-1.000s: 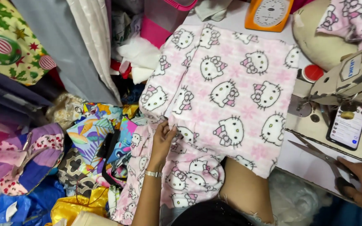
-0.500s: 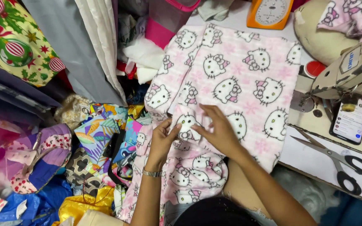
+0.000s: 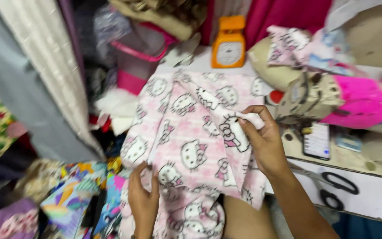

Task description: Folding and cutting a piece of Hello Kitty patterned fabric on a sewing workshop table.

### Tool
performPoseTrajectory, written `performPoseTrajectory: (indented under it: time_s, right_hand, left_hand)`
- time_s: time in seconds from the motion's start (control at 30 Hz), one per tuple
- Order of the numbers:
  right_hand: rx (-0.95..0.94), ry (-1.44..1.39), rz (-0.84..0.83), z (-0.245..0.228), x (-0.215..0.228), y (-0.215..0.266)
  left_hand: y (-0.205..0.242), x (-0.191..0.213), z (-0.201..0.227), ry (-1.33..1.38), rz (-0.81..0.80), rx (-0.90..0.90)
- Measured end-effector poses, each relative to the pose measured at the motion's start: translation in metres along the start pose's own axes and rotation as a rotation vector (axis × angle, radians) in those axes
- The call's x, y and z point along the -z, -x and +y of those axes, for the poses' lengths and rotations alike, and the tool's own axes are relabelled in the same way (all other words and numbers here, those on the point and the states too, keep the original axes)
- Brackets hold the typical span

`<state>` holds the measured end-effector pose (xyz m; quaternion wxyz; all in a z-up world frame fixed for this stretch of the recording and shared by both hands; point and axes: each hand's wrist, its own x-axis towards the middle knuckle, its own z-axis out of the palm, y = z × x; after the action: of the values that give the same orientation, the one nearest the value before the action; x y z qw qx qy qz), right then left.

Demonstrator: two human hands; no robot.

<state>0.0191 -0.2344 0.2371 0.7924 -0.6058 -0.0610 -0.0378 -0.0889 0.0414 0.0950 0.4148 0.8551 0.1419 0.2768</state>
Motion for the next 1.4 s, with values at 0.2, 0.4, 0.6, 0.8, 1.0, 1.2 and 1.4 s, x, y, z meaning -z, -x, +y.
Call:
performPoseTrajectory:
  time_s: [0.2, 0.4, 0.6, 0.8, 1.0, 1.2, 1.4]
  right_hand:
    - [0.358, 0.439, -0.486, -0.086, -0.012, 0.023]
    - [0.54, 0.545, 0.198, -0.131, 0.059, -0.014]
    - [0.314, 0.091, 0.369, -0.209, 0.144, -0.135]
    - [0.262, 0.321, 0.303, -0.219, 0.25, -0.253]
    - [0.854, 1.013, 0.091, -0.154, 0.239, -0.141]
    - [0.415, 1.166, -0.282, -0.023, 0.181, 0.057]
    - [0.467, 1.052, -0.165, 0.082, 0.127, 0.075]
  left_hand:
    - [-0.061, -0.034, 0.131, 0.634, -0.495, -0.307]
    - [-0.147, -0.127, 0.181, 0.608, -0.89, -0.066]
    - [-0.251, -0.158, 0.298, 1.096, -1.118, 0.236]
    - [-0.332, -0.315, 0.394, 1.627, -0.993, 0.02]
    - [-0.32, -0.345, 0.308, 0.157, -0.404, -0.911]
    - [-0.202, -0.203, 0.102, -0.143, -0.721, -0.817]
    - [-0.171, -0.145, 0.056, -0.297, -0.761, -0.373]
